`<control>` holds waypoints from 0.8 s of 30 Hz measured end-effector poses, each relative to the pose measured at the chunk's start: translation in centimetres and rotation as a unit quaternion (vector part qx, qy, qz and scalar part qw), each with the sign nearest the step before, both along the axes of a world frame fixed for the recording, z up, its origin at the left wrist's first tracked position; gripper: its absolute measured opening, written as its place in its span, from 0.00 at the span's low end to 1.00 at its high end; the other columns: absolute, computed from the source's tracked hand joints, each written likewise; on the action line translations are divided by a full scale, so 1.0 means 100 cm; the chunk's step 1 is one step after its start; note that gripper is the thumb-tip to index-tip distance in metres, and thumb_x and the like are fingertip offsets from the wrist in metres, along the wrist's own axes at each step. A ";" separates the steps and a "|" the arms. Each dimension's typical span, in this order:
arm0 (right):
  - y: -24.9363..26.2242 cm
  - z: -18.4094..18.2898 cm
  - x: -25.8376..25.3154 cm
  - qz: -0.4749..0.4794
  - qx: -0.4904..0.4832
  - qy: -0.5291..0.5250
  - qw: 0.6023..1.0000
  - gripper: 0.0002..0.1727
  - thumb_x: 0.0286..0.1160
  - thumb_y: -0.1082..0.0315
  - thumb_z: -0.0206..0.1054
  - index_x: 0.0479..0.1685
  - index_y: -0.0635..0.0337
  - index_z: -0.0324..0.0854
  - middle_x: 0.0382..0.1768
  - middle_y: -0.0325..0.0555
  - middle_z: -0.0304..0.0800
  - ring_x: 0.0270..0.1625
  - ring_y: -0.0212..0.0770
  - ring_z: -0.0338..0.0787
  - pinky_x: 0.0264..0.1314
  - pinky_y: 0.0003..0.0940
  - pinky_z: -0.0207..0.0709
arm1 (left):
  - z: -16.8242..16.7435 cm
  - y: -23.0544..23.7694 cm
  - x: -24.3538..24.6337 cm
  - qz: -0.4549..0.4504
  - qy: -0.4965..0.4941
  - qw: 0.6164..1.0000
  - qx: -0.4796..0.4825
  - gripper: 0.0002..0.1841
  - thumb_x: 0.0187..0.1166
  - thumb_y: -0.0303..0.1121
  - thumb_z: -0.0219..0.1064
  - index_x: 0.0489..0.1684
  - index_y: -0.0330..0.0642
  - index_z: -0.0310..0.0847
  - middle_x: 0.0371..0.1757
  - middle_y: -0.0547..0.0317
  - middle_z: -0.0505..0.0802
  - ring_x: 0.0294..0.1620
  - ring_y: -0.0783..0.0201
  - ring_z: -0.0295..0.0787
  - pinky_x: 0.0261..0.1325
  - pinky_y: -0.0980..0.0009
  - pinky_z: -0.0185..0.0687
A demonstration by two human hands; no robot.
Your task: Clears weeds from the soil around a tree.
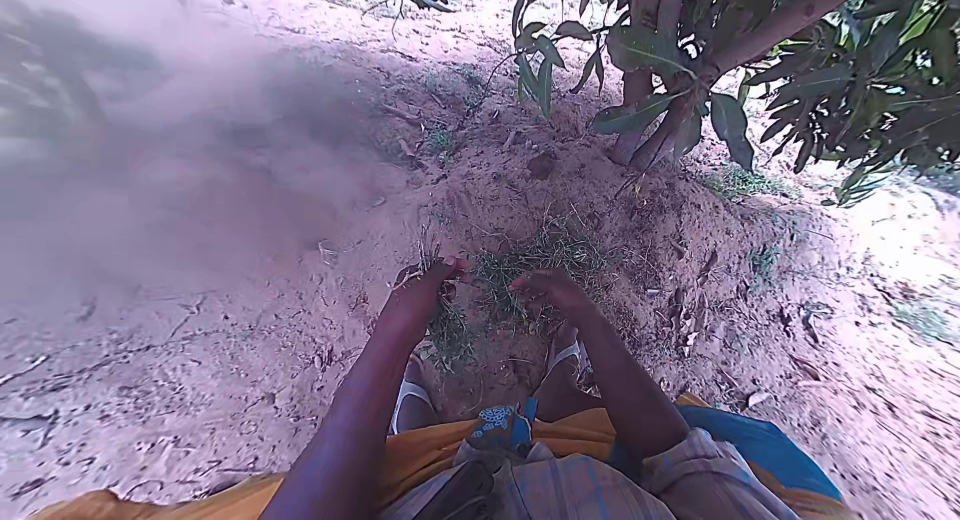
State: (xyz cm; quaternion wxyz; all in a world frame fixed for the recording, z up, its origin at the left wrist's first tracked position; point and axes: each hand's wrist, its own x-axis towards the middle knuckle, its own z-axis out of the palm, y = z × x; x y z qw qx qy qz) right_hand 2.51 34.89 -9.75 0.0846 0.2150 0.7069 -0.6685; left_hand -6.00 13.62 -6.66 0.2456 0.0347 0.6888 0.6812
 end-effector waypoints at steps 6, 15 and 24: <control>-0.019 0.015 0.001 0.051 -0.052 0.078 0.994 0.18 0.92 0.71 0.49 0.47 0.71 0.85 0.42 0.42 0.94 0.39 0.27 0.89 0.44 0.24 0.82 | -0.006 0.009 0.012 -0.097 -0.024 0.993 -0.057 0.12 0.91 0.31 0.56 0.56 0.34 0.84 0.46 0.61 0.93 0.42 0.73 0.86 0.49 0.75 0.80; -0.035 0.019 0.003 0.070 -0.118 0.085 0.987 0.16 0.90 0.73 0.49 0.44 0.68 0.84 0.33 0.36 0.93 0.35 0.28 0.92 0.46 0.26 0.86 | -0.003 0.013 0.021 -0.083 -0.069 0.994 0.003 0.05 0.82 0.20 0.63 0.43 0.39 0.84 0.33 0.67 0.90 0.34 0.76 0.87 0.41 0.78 0.84; -0.039 0.020 0.002 0.050 -0.156 0.111 0.980 0.17 0.88 0.74 0.48 0.39 0.63 0.84 0.30 0.34 0.92 0.33 0.27 0.91 0.43 0.25 0.86 | -0.006 0.012 0.021 -0.083 -0.058 0.992 0.071 0.08 0.79 0.17 0.62 0.38 0.41 0.83 0.32 0.67 0.90 0.34 0.75 0.87 0.43 0.79 0.85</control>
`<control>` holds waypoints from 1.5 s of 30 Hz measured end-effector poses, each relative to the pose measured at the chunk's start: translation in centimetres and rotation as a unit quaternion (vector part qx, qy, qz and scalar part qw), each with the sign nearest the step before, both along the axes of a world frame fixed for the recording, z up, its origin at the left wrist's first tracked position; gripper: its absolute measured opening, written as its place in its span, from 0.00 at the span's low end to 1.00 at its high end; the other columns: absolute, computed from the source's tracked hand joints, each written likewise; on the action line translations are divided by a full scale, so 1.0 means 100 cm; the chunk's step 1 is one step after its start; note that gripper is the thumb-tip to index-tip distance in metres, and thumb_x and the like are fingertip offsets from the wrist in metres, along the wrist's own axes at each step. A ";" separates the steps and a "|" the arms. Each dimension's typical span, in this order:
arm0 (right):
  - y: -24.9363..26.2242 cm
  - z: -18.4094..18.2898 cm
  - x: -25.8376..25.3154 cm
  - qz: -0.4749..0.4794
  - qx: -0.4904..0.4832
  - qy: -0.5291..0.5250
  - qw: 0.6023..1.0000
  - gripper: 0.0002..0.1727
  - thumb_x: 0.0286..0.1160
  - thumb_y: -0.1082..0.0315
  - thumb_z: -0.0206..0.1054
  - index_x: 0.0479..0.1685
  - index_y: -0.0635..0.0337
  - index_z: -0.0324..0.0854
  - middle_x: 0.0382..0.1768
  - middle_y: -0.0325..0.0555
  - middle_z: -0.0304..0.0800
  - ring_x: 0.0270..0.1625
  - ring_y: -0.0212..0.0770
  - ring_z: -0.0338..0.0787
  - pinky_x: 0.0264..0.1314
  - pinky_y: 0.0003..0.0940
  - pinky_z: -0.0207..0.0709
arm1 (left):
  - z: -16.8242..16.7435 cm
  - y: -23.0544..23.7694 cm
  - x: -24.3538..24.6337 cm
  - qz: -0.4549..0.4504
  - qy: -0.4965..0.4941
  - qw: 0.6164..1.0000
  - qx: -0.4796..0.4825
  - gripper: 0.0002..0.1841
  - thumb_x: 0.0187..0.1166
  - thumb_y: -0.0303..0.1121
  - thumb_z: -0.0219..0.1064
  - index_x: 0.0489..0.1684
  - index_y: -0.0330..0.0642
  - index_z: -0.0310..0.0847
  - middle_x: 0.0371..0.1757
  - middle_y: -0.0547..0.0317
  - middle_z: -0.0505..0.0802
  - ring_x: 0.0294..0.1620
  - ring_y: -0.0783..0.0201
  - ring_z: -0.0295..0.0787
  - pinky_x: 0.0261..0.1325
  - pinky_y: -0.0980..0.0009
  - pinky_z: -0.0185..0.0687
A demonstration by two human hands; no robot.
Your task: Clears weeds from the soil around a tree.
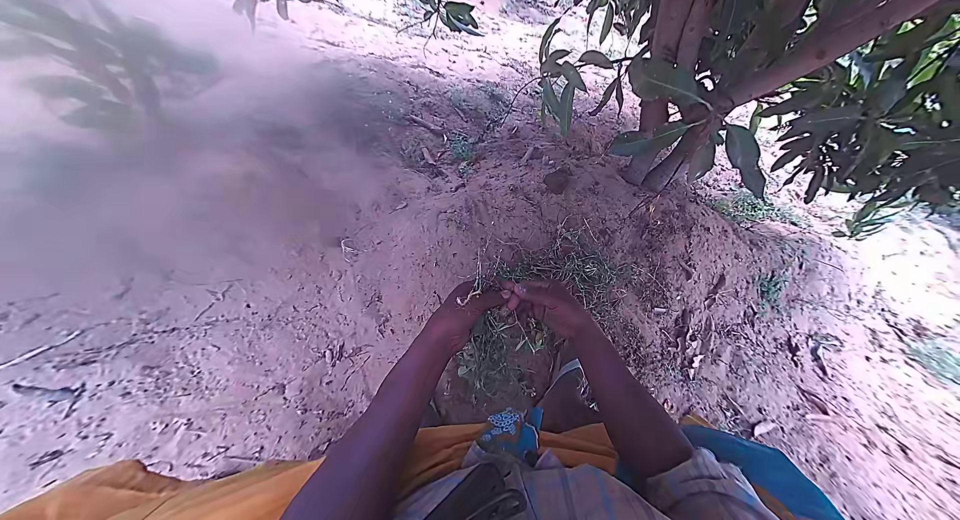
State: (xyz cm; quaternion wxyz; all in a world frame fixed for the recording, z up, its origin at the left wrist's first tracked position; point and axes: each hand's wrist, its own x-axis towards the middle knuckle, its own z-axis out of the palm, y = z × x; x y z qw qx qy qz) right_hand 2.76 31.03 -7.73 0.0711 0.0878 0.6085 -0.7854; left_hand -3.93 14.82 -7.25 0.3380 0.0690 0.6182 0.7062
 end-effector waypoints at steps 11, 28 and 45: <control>-0.007 -0.006 -0.006 -0.073 0.034 -0.013 0.997 0.07 0.83 0.81 0.54 0.51 0.70 0.77 0.31 0.40 0.90 0.29 0.31 0.89 0.38 0.25 0.85 | 0.003 0.002 -0.007 0.148 -0.016 0.989 0.025 0.06 0.87 0.22 0.56 0.49 0.37 0.78 0.38 0.61 0.90 0.30 0.73 0.84 0.36 0.78 0.80; 0.109 -0.060 0.017 -0.254 0.489 -0.169 0.817 0.18 0.87 0.66 0.61 0.64 0.70 0.84 0.77 0.70 0.75 0.82 0.64 0.73 0.87 0.56 0.60 | -0.007 -0.004 -0.016 0.234 0.037 0.969 0.066 0.19 0.96 0.35 0.43 0.35 0.44 0.78 0.14 0.72 0.82 0.17 0.73 0.84 0.33 0.74 0.89; 0.029 -0.070 -0.007 0.052 0.468 -0.098 0.877 0.23 0.90 0.64 0.56 0.76 0.68 0.78 0.78 0.62 0.78 0.81 0.55 0.78 0.84 0.50 0.66 | -0.008 0.006 -0.014 0.236 0.007 0.970 0.053 0.19 0.95 0.36 0.46 0.34 0.44 0.80 0.15 0.71 0.82 0.15 0.73 0.81 0.31 0.76 0.87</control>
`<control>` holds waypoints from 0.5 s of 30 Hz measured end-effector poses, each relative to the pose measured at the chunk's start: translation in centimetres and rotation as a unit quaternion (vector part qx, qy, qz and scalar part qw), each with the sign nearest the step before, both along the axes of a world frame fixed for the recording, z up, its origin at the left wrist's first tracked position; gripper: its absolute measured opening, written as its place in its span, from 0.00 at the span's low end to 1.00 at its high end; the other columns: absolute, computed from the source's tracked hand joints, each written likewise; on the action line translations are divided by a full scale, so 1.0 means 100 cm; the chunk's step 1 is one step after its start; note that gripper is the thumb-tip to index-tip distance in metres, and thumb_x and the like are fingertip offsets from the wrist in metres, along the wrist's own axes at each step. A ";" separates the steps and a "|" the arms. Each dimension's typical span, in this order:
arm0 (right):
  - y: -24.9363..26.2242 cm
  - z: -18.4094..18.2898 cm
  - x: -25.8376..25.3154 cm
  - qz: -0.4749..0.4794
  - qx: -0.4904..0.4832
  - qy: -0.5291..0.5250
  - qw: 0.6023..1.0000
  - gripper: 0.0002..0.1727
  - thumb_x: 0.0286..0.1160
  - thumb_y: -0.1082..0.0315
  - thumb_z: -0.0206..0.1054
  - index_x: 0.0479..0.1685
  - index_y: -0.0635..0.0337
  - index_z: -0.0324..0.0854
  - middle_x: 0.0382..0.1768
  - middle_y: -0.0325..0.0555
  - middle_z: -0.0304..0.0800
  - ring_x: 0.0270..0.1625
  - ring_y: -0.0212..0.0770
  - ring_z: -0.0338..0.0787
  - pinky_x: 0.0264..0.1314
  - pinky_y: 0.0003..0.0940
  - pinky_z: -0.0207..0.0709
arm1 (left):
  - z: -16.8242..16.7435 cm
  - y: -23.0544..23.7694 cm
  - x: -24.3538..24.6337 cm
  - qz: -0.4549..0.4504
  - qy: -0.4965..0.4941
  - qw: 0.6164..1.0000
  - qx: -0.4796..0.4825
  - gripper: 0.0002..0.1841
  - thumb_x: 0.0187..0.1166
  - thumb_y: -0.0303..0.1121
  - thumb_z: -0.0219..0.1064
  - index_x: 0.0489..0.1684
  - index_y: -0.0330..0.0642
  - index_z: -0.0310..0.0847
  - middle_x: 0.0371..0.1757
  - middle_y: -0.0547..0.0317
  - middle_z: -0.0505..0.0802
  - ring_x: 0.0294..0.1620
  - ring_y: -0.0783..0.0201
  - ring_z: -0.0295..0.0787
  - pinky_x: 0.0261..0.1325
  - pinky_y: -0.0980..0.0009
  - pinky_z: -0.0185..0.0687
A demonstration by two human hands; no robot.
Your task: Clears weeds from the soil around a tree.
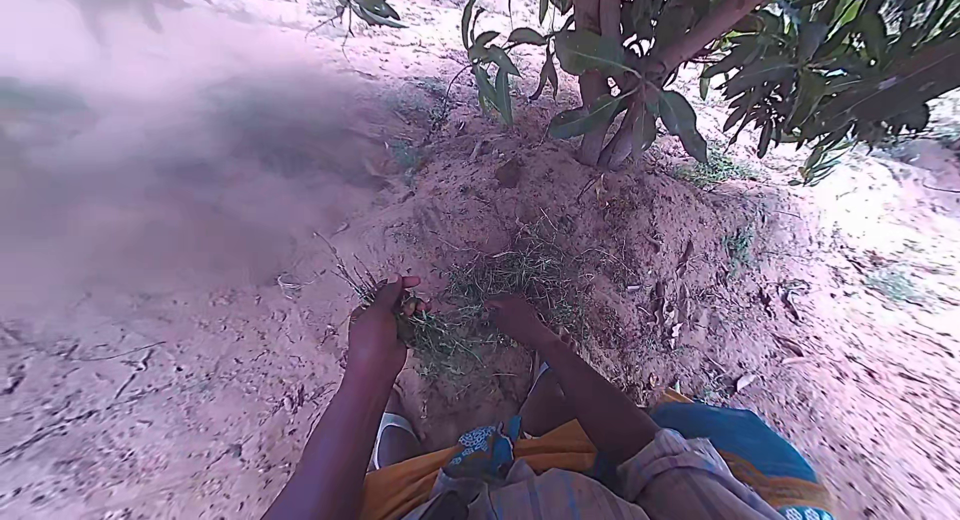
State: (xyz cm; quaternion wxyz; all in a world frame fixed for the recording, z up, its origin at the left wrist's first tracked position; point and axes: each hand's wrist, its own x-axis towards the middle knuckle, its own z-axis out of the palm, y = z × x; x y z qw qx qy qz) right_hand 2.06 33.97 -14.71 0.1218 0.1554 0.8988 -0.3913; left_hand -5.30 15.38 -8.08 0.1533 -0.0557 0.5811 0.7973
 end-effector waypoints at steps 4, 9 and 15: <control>0.022 -0.017 0.009 -0.088 -0.068 -0.039 0.993 0.21 0.91 0.64 0.56 0.65 0.74 0.82 0.63 0.67 0.86 0.65 0.53 0.85 0.74 0.49 0.72 | 0.003 -0.006 -0.002 0.002 0.005 1.000 -0.021 0.18 0.95 0.35 0.47 0.35 0.43 0.80 0.19 0.70 0.84 0.15 0.74 0.80 0.28 0.78 0.84; 0.021 0.034 0.004 -0.162 -0.305 0.122 0.931 0.17 0.92 0.71 0.52 0.56 0.78 0.82 0.49 0.53 0.94 0.49 0.33 0.93 0.58 0.29 0.84 | 0.000 -0.009 -0.008 -0.066 -0.017 0.993 -0.091 0.09 0.90 0.28 0.55 0.40 0.39 0.80 0.24 0.69 0.84 0.16 0.76 0.75 0.26 0.81 0.78; -0.003 0.055 0.001 -0.109 -0.367 0.165 0.909 0.18 0.92 0.72 0.47 0.47 0.73 0.84 0.44 0.45 0.96 0.42 0.32 0.95 0.51 0.29 0.88 | 0.003 -0.014 -0.006 -0.093 0.039 0.991 -0.088 0.02 0.82 0.24 0.65 0.43 0.37 0.83 0.28 0.69 0.86 0.20 0.79 0.77 0.28 0.83 0.77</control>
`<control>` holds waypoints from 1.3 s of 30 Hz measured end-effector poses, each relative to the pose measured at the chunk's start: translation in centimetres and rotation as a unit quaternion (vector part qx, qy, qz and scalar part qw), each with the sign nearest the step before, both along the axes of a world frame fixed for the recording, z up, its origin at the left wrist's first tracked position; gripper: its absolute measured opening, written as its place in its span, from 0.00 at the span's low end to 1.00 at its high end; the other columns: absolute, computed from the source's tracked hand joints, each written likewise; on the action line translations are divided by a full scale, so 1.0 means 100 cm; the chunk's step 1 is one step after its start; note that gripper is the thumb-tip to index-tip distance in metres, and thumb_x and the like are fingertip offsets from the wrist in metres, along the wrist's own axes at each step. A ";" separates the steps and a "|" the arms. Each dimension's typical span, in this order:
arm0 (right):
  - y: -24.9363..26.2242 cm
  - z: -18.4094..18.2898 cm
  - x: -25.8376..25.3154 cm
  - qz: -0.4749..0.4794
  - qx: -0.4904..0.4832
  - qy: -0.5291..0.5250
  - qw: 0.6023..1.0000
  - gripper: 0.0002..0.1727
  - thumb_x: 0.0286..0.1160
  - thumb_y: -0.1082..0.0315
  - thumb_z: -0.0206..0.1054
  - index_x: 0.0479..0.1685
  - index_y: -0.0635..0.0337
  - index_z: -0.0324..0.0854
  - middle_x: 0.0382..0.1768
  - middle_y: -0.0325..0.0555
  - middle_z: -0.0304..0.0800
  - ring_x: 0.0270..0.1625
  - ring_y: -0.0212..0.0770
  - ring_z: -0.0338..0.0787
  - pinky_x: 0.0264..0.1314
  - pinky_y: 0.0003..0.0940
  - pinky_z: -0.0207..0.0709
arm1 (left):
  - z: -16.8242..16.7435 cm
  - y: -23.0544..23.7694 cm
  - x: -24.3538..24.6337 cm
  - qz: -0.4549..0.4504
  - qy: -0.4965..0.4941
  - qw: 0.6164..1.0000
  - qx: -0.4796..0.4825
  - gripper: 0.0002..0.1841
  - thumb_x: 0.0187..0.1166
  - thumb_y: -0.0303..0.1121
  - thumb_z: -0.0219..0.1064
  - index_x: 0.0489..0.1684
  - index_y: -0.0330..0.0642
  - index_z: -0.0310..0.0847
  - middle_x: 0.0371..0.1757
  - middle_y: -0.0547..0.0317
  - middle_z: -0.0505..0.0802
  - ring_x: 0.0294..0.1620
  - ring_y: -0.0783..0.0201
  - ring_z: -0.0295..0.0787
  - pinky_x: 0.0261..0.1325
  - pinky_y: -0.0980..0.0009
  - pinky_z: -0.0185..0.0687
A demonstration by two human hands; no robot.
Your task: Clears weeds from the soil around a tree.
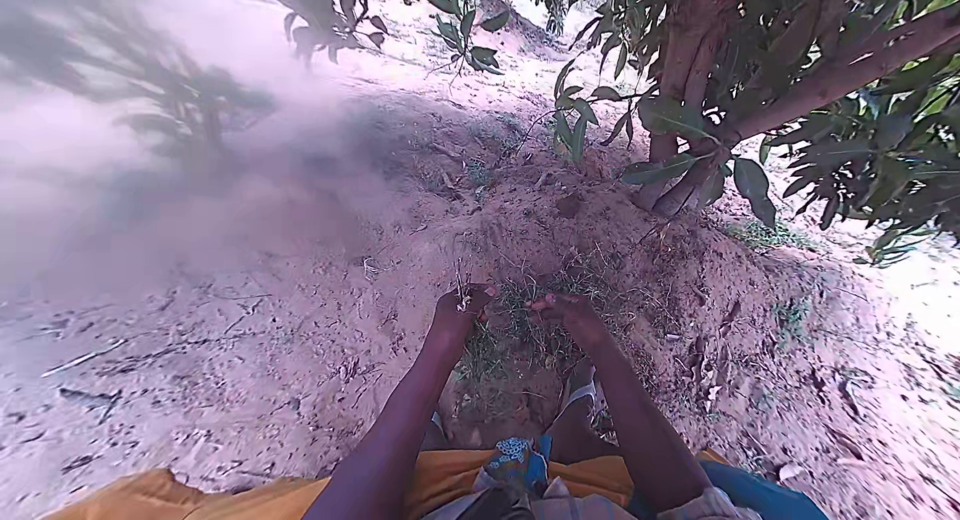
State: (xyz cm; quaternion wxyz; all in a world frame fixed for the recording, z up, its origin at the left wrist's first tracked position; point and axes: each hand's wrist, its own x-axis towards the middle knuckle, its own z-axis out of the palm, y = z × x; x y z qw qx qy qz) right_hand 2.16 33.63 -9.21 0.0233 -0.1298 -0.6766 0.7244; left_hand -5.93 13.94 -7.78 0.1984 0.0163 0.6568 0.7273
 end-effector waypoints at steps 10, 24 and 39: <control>-0.028 0.010 0.003 0.095 0.011 -0.006 0.995 0.16 0.90 0.73 0.50 0.47 0.70 0.84 0.43 0.40 0.95 0.38 0.28 0.93 0.48 0.27 0.87 | 0.002 0.002 0.008 -0.073 0.029 0.997 -0.004 0.04 0.83 0.25 0.65 0.36 0.39 0.80 0.24 0.72 0.83 0.20 0.80 0.77 0.29 0.83 0.77; 0.003 0.037 0.002 0.044 0.326 -0.009 0.944 0.20 0.86 0.70 0.58 0.71 0.68 0.81 0.70 0.59 0.85 0.73 0.46 0.84 0.78 0.40 0.73 | 0.010 0.002 0.002 -0.007 -0.058 0.998 0.035 0.11 0.90 0.27 0.55 0.39 0.38 0.83 0.27 0.66 0.89 0.16 0.75 0.75 0.25 0.79 0.77; -0.016 0.037 0.011 -0.035 0.078 0.184 0.979 0.12 0.82 0.78 0.58 0.50 0.76 0.85 0.41 0.44 0.96 0.44 0.27 0.94 0.57 0.25 0.87 | 0.000 0.004 0.000 -0.006 -0.144 0.986 0.082 0.14 0.92 0.30 0.51 0.42 0.36 0.84 0.23 0.65 0.88 0.11 0.75 0.74 0.20 0.79 0.78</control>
